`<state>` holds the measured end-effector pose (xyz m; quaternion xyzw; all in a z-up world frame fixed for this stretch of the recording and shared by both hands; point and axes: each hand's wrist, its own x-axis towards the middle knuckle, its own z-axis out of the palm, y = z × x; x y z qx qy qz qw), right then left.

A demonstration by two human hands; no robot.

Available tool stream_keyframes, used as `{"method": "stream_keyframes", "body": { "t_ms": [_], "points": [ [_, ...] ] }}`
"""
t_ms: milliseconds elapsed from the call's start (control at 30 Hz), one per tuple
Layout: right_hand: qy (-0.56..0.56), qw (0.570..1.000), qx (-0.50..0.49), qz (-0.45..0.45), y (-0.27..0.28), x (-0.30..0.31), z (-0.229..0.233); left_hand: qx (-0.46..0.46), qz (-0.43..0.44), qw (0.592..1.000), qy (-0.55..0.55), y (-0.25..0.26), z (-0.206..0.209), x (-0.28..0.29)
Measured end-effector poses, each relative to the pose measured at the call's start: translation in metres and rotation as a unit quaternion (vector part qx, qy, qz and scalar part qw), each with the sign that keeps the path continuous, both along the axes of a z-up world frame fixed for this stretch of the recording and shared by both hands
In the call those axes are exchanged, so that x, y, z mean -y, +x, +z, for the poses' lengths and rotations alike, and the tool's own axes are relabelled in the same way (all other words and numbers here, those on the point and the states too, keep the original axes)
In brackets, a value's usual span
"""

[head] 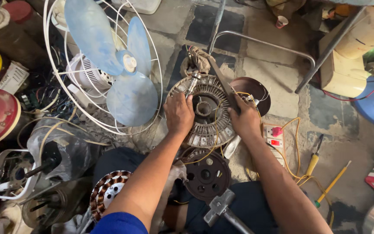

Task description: The person sits on the floor and uses a hammer to tap a metal rod inserted into the center of a disassembled electric motor stator. They repeatedly strike the rod to adjust or loosen the internal components of the motor.

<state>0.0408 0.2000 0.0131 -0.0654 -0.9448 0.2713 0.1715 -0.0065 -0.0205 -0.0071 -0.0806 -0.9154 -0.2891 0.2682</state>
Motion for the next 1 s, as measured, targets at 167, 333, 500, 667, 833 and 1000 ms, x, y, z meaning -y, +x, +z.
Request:
{"method": "stream_keyframes", "body": {
  "t_ms": [167, 333, 500, 667, 833, 1000],
  "points": [
    [0.046, 0.996, 0.031, -0.066, 0.004, 0.021, -0.001, -0.029, -0.012, 0.999, 0.012, 0.001, -0.003, 0.002],
    [0.089, 0.984, 0.076, -0.137, 0.027, 0.043, 0.000, -0.019, -0.025, 0.999, 0.008, 0.003, 0.000, 0.001],
    [0.104, 0.991, -0.007, -0.086, 0.045, 0.033, -0.009, 0.034, -0.029, 0.999, -0.014, 0.004, 0.006, 0.001],
    [-0.003, 0.998, 0.026, -0.063, 0.081, -0.052, -0.016, 0.013, -0.051, 0.997, -0.050, 0.004, 0.010, 0.000],
    [0.038, 0.980, 0.132, -0.141, 0.135, -0.140, -0.032, 0.043, -0.113, 0.988, -0.100, 0.006, 0.012, -0.004],
    [0.066, 0.956, 0.193, -0.209, 0.160, -0.156, -0.047, 0.040, -0.105, 0.988, -0.102, 0.007, 0.014, -0.002]
  ]
}}
